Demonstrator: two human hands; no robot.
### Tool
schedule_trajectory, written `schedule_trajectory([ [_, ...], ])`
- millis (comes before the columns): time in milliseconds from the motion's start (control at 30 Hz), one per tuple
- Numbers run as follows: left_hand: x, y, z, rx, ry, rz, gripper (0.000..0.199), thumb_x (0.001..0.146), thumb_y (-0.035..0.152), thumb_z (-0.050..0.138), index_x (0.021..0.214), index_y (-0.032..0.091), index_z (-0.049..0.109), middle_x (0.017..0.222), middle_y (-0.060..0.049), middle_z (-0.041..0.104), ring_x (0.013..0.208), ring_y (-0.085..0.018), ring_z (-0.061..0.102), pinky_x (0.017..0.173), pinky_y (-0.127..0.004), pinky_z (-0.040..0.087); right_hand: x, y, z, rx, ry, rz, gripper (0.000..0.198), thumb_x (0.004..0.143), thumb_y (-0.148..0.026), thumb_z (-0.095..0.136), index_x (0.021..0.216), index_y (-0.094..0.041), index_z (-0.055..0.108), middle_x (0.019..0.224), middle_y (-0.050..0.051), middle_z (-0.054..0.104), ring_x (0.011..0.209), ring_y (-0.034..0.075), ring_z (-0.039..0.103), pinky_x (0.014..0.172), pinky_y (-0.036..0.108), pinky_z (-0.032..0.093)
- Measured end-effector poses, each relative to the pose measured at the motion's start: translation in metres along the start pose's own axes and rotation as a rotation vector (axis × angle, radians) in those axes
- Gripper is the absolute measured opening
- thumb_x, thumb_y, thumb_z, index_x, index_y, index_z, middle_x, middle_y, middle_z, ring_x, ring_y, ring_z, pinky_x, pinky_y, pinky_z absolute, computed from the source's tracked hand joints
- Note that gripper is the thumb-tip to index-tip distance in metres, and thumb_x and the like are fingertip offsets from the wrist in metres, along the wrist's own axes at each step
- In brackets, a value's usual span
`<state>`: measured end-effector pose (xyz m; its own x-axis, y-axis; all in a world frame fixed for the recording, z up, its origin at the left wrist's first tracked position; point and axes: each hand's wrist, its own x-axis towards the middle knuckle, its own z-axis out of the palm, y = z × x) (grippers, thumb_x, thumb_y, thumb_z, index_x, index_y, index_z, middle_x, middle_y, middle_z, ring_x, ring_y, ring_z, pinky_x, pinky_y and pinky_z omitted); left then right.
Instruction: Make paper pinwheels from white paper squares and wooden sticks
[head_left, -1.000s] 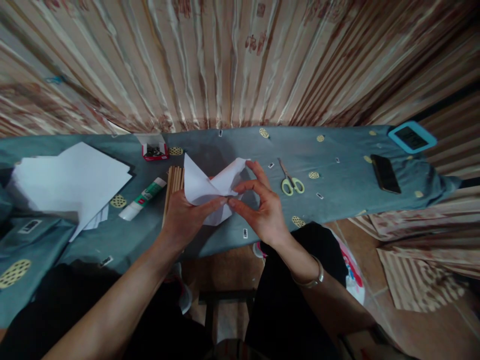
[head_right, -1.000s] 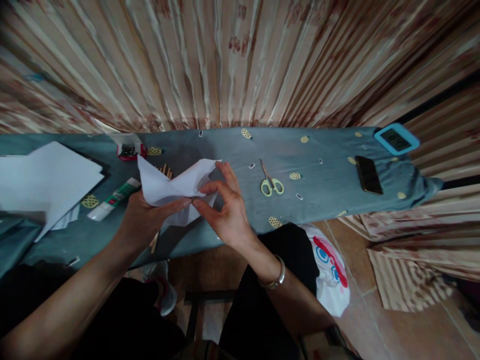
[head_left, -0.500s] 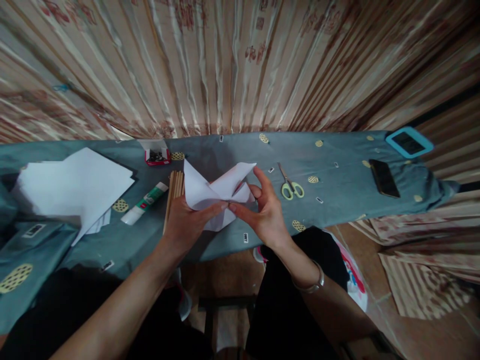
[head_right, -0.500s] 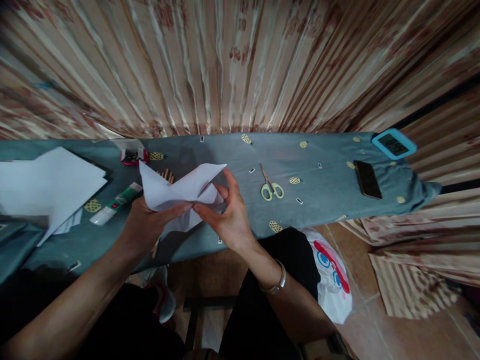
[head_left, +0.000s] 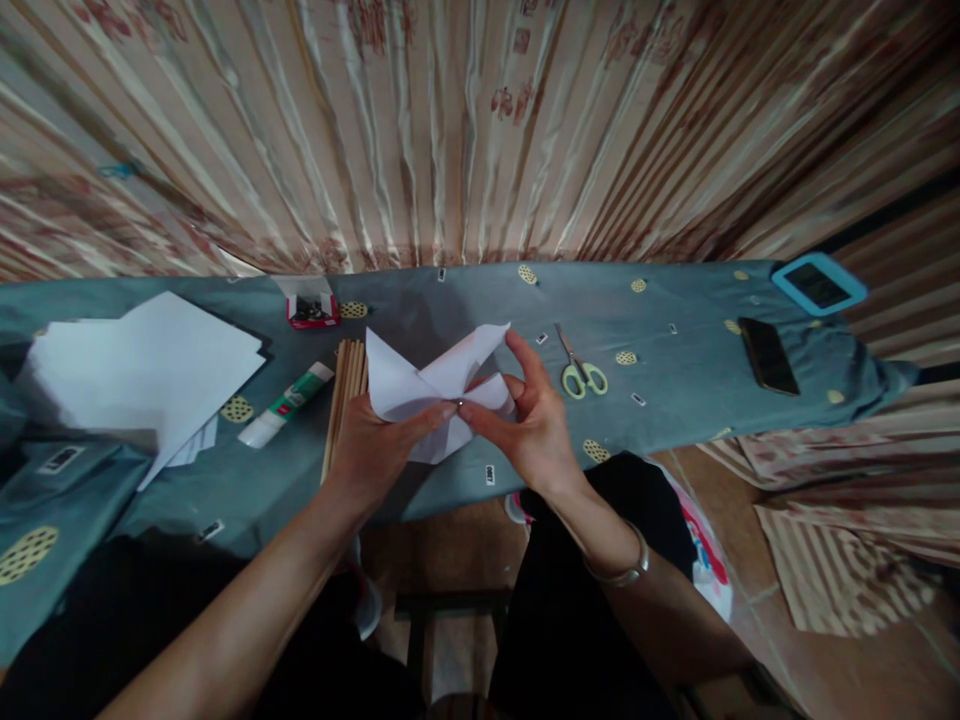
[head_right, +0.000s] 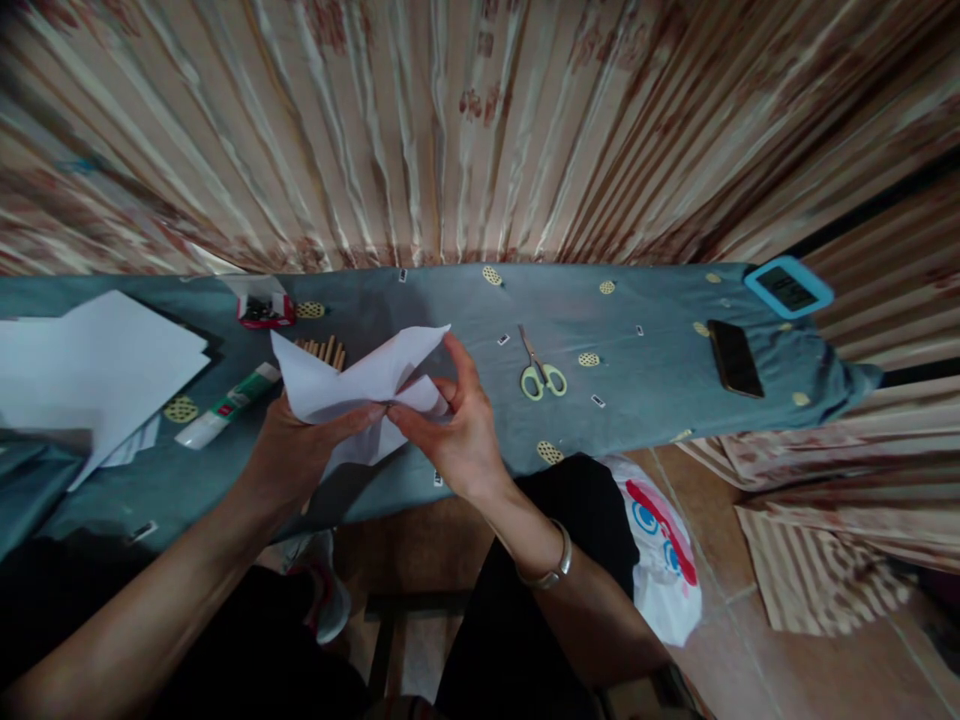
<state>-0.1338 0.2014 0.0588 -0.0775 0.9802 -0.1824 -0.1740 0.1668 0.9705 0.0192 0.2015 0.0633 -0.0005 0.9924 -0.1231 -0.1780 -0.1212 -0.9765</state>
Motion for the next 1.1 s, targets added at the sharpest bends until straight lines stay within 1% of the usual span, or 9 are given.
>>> schedule_trajectory([
  [167,0.001,0.000,-0.001,0.043,0.021,-0.007,0.026,0.057,0.026,0.085,0.080,0.018,0.075,0.082,-0.002,0.077,0.076,-0.021,0.071,0.073,-0.030,0.059,0.001,0.006,0.001,0.002,0.006,-0.025,0.098,0.061,-0.036,0.086,0.143,-0.027,0.033,0.079,-0.004,0.068,0.064,0.016,0.062,0.064,0.035,0.055],
  [267,0.002,-0.001,-0.001,0.028,0.024,-0.010,0.026,0.056,0.026,0.085,0.078,0.018,0.074,0.080,-0.002,0.077,0.074,-0.020,0.071,0.071,-0.030,0.058,0.001,0.007,0.002,-0.014,-0.001,-0.033,0.096,0.064,-0.034,0.084,0.144,-0.027,0.032,0.079,-0.004,0.067,0.064,0.015,0.061,0.063,0.033,0.054],
  [367,0.002,-0.002,-0.001,0.029,0.028,-0.016,0.024,0.056,0.025,0.085,0.076,0.017,0.074,0.078,-0.002,0.076,0.072,-0.019,0.070,0.069,-0.028,0.058,0.000,0.007,0.002,-0.027,-0.001,-0.033,0.095,0.063,-0.035,0.084,0.143,-0.026,0.033,0.078,-0.004,0.066,0.064,0.016,0.061,0.063,0.033,0.055],
  [567,0.000,-0.004,-0.002,0.015,0.006,-0.034,0.023,0.059,0.026,0.085,0.077,0.017,0.074,0.077,-0.002,0.076,0.071,-0.017,0.069,0.069,-0.026,0.056,0.001,0.012,0.002,0.016,-0.003,-0.043,0.086,0.065,-0.032,0.083,0.137,-0.029,0.036,0.089,-0.002,0.068,0.073,0.016,0.066,0.069,0.033,0.058],
  [667,0.000,-0.004,-0.002,-0.001,-0.009,-0.026,0.022,0.059,0.025,0.084,0.077,0.017,0.074,0.076,-0.001,0.075,0.070,-0.016,0.069,0.068,-0.025,0.056,0.001,0.013,0.001,0.053,-0.013,-0.035,0.085,0.064,-0.030,0.084,0.135,-0.029,0.037,0.089,-0.003,0.069,0.072,0.015,0.066,0.066,0.030,0.058],
  [833,0.002,-0.003,-0.002,0.021,0.013,-0.014,0.021,0.056,0.024,0.084,0.072,0.017,0.071,0.070,0.001,0.073,0.065,-0.016,0.067,0.062,-0.024,0.055,0.002,0.010,0.001,0.089,-0.018,-0.005,0.086,0.063,-0.026,0.084,0.136,-0.029,0.039,0.087,-0.003,0.070,0.069,0.015,0.065,0.060,0.028,0.057],
  [1033,0.003,-0.003,-0.003,0.060,-0.018,0.001,0.024,0.058,0.025,0.083,0.077,0.016,0.072,0.075,-0.001,0.075,0.069,-0.018,0.068,0.065,-0.026,0.056,0.001,0.008,0.000,0.061,-0.002,-0.001,0.085,0.063,-0.025,0.083,0.137,-0.028,0.041,0.085,-0.003,0.069,0.068,0.014,0.064,0.059,0.028,0.057],
  [1100,0.003,-0.003,-0.004,0.059,-0.028,0.001,0.023,0.058,0.024,0.083,0.076,0.016,0.072,0.074,-0.001,0.075,0.067,-0.017,0.068,0.064,-0.025,0.056,0.000,0.008,0.000,0.054,-0.006,0.000,0.084,0.063,-0.026,0.082,0.137,-0.028,0.041,0.085,-0.003,0.069,0.068,0.014,0.064,0.060,0.028,0.056],
])
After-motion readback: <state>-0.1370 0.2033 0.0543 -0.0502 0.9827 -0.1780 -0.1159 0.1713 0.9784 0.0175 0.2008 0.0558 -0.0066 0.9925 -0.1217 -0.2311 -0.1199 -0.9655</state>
